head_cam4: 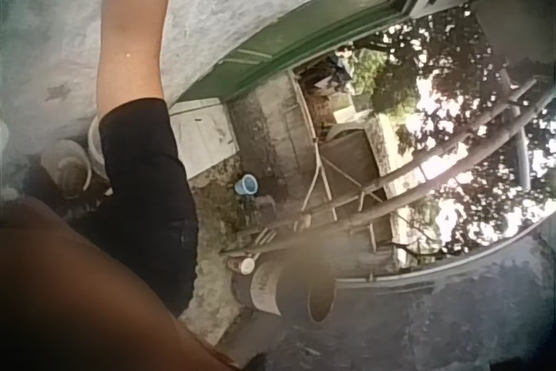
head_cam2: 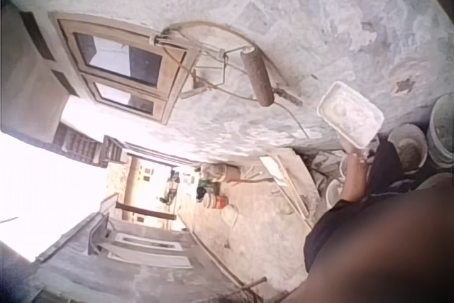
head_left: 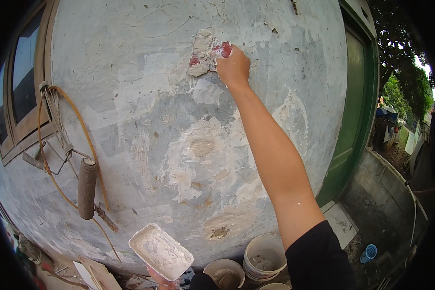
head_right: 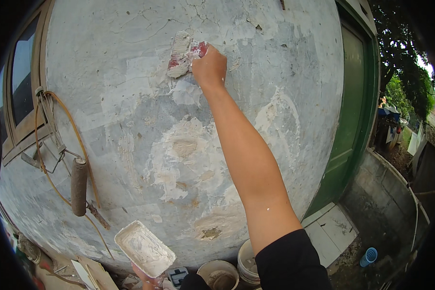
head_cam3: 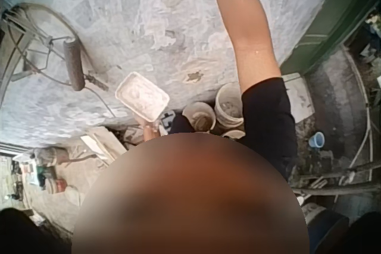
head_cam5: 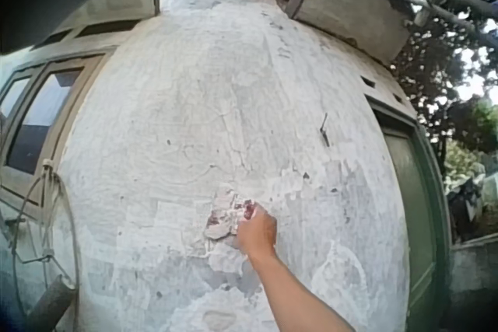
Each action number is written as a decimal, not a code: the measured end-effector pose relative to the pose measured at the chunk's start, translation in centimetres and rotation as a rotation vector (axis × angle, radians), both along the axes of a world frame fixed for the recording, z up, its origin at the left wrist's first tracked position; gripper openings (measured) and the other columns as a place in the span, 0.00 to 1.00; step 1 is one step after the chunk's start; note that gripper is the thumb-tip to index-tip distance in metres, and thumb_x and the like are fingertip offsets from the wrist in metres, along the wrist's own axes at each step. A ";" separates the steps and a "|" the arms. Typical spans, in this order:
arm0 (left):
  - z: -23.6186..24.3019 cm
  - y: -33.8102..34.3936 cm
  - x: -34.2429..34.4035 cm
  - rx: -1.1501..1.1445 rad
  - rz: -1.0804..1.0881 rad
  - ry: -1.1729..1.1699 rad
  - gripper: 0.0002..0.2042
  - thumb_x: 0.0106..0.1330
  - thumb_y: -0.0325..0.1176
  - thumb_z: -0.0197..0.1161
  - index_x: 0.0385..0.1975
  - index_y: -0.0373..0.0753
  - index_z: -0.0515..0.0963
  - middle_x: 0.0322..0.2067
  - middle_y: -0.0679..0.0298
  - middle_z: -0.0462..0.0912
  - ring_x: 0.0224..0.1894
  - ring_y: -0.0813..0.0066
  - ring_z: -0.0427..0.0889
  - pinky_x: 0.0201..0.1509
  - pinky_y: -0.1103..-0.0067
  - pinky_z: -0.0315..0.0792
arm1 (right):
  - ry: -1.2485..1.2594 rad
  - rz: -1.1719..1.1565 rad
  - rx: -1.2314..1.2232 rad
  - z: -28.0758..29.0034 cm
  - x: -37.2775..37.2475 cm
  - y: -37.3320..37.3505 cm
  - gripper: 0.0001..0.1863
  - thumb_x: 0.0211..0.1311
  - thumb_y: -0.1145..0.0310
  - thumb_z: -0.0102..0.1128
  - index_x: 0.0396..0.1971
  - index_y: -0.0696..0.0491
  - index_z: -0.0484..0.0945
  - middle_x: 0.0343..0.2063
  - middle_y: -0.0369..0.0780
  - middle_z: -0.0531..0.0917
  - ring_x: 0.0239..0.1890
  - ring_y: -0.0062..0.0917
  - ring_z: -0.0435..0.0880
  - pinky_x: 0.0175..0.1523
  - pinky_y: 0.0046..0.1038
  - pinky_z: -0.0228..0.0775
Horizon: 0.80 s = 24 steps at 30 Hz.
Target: Apply wall putty or filler to damaged areas of an exterior wall using a putty knife.
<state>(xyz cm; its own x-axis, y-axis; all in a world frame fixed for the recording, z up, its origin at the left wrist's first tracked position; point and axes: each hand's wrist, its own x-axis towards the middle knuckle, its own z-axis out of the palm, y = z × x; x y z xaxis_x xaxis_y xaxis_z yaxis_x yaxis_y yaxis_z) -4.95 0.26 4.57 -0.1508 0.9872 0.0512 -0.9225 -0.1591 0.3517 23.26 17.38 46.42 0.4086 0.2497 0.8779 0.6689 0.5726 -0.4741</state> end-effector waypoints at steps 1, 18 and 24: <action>-0.3 0.3 0.0 -0.004 0.002 0.006 0.26 0.61 0.49 0.37 0.53 0.38 0.61 0.49 0.56 0.68 0.46 0.53 0.72 0.48 0.57 0.67 | 0.006 0.002 -0.004 -0.1 0.6 0.2 0.10 0.42 0.70 0.59 0.27 0.57 0.76 0.26 0.47 0.80 0.34 0.41 0.78 0.39 0.35 0.68; 2.3 -1.2 3.4 -0.009 -0.179 0.006 0.24 0.60 0.47 0.40 0.52 0.39 0.63 0.47 0.57 0.70 0.46 0.55 0.72 0.46 0.59 0.69 | 0.495 0.076 -0.265 -11.5 18.6 -2.2 0.18 0.42 0.61 0.65 0.30 0.59 0.76 0.27 0.43 0.80 0.29 0.28 0.78 0.33 0.28 0.67; 0.8 -1.4 3.4 -0.050 -0.192 0.014 0.25 0.60 0.49 0.39 0.53 0.40 0.63 0.48 0.57 0.70 0.46 0.56 0.72 0.47 0.60 0.69 | 0.557 0.427 -0.252 -20.7 13.5 -12.3 0.09 0.53 0.71 0.56 0.34 0.57 0.75 0.27 0.35 0.78 0.28 0.16 0.76 0.30 0.18 0.65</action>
<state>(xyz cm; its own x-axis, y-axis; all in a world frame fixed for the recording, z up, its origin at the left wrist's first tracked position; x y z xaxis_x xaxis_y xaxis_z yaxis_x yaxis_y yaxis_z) -1.51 -1.14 5.32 0.0414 0.9991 0.0021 -0.9290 0.0377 0.3682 36.73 5.11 25.76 0.5987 0.6528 0.4640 0.0344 0.5578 -0.8292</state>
